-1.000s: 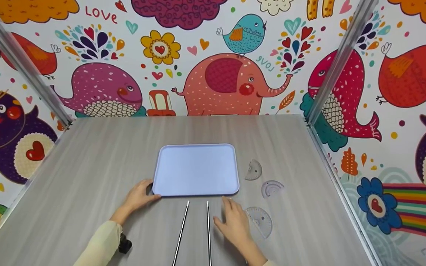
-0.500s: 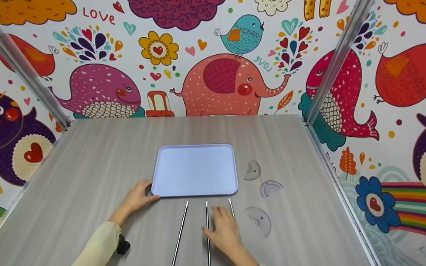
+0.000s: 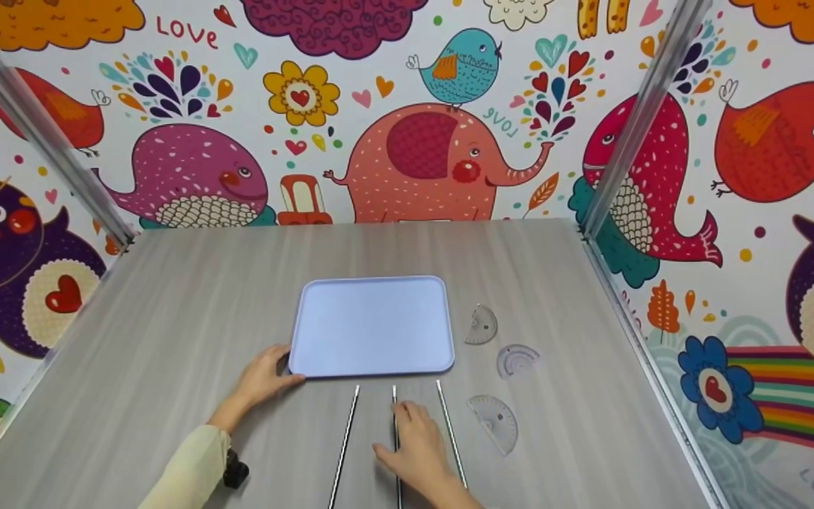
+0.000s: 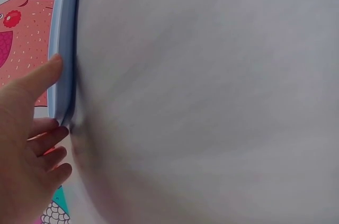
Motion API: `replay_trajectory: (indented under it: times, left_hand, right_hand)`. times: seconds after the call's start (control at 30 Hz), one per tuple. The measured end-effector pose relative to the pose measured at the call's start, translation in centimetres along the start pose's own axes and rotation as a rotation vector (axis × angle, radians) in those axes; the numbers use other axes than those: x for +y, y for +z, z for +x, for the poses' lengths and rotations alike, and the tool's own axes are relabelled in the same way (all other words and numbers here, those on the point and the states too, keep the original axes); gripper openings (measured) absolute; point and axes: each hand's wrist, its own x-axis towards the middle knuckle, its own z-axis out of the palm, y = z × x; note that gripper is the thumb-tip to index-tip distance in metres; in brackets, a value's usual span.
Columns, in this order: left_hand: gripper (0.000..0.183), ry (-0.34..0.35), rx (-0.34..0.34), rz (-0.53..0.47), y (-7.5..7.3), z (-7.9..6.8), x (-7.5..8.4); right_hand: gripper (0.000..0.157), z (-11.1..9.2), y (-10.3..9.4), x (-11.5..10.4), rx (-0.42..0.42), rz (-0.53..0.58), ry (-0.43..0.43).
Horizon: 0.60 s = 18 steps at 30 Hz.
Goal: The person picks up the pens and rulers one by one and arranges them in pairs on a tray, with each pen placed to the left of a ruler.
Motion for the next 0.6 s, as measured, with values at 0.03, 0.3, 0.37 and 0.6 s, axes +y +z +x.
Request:
replay_trajectory:
  times: [0.03,0.3,0.37,0.6]
  left_hand:
    - [0.055,0.001,0.0,-0.002,0.0,0.0,0.0]
    - [0.057,-0.028,-0.013,-0.016,-0.1,0.0,0.2]
    - [0.058,-0.033,-0.015,-0.01,-0.2,0.0,0.3]
    - [0.059,-0.038,-0.016,-0.018,-0.1,-0.1,0.3]
  right_hand:
    - [0.058,-0.1,0.0,-0.1,-0.007,-0.003,0.001]
    - [0.056,-0.4,0.5,-0.8,-0.016,0.012,-0.035]
    - [0.056,-0.5,0.5,-1.0,-0.013,0.024,-0.047]
    - [0.054,-0.8,0.8,-2.2,-0.042,0.06,-0.04]
